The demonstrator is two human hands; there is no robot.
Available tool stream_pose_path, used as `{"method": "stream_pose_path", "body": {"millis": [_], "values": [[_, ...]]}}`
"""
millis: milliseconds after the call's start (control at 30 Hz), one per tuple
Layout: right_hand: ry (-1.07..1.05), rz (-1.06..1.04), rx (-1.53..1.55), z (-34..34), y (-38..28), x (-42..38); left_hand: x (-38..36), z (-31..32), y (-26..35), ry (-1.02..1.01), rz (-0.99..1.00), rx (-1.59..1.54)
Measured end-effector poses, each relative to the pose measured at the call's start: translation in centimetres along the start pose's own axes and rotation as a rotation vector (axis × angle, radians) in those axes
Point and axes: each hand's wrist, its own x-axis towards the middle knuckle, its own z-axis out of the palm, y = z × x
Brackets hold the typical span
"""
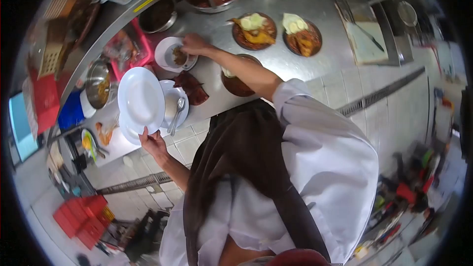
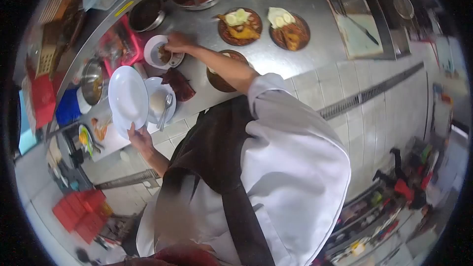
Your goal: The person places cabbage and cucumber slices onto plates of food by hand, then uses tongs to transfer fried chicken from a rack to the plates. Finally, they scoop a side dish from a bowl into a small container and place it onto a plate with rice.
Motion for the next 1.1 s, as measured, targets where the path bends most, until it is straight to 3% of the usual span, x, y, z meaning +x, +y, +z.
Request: {"method": "stream_pose_path", "body": {"millis": [33, 67, 200, 233, 267, 300, 367, 433, 467, 500, 533, 567, 633, 700, 733, 900, 1000, 1033, 1100], "values": [[-0.034, -0.004, 0.164, -1.8, 0.8, -2.6, -0.1, 1.2, 0.4, 0.025, -0.007, 0.013], [0.140, -0.136, 0.066, -3.4, 2.6, -5.0, 0.0, 2.0, 0.3, 0.044, -0.006, 0.018], [0.662, 0.108, 0.372, -10.6, 11.9, -15.1, 4.0, -0.7, -0.4, -0.138, -0.103, 0.052], [0.925, 0.086, 0.046, -13.0, 14.5, -17.2, 4.9, -1.0, -0.9, -0.149, -0.111, 0.046], [0.858, 0.246, -0.109, -17.0, 12.3, -20.9, 5.6, -1.0, -1.3, -0.176, -0.031, 0.182], [0.883, 0.208, -0.166, -19.8, 14.1, -22.3, 6.3, -0.9, -1.6, -0.202, 0.053, 0.317], [0.998, 0.324, -0.415, -24.0, 14.7, -24.7, 7.4, 0.2, -1.0, -0.256, -0.041, 0.146], [1.056, 0.227, -0.608, -26.6, 17.7, -25.0, 7.2, 1.9, -0.8, -0.283, -0.121, 0.067], [1.101, 0.108, -0.803, -28.0, 19.3, -24.7, 6.7, 2.8, -1.9, -0.172, 0.199, 0.467], [1.082, 0.083, -0.825, -28.8, 20.4, -24.3, 9.0, 0.7, -2.2, -0.219, -0.002, 0.305], [0.965, 0.046, -0.891, -29.3, 21.6, -23.7, 8.2, 2.5, -1.4, -0.217, -0.108, 0.209], [0.841, 0.021, -0.945, -29.1, 22.4, -23.3, 6.9, 4.1, -1.5, -0.229, 0.088, 0.473], [0.804, -0.040, -0.990, -28.7, 22.3, -23.1, 5.7, 6.3, -0.2, -0.131, -0.180, 0.155], [0.894, -0.110, -1.005, -29.1, 21.9, -22.6, 4.9, 7.8, 0.1, -0.140, -0.175, 0.173], [0.833, -0.095, -1.033, -29.1, 21.9, -22.5, 4.5, 7.8, 0.4, -0.164, -0.176, 0.191], [1.000, -0.046, -0.978, -30.2, 22.2, -23.2, 4.4, 6.7, 0.8, -0.221, -0.181, 0.191], [1.343, -0.048, -0.909, -30.7, 21.1, -23.3, 4.5, 6.1, 1.2, -0.231, -0.180, 0.171], [1.338, -0.057, -0.899, -30.0, 19.7, -23.1, 4.5, 5.5, 1.6, -0.210, -0.164, 0.161], [1.444, 0.060, -0.174, -27.8, 17.9, -22.3, 4.6, 4.3, 1.7, -0.124, -0.120, 0.141]]}}
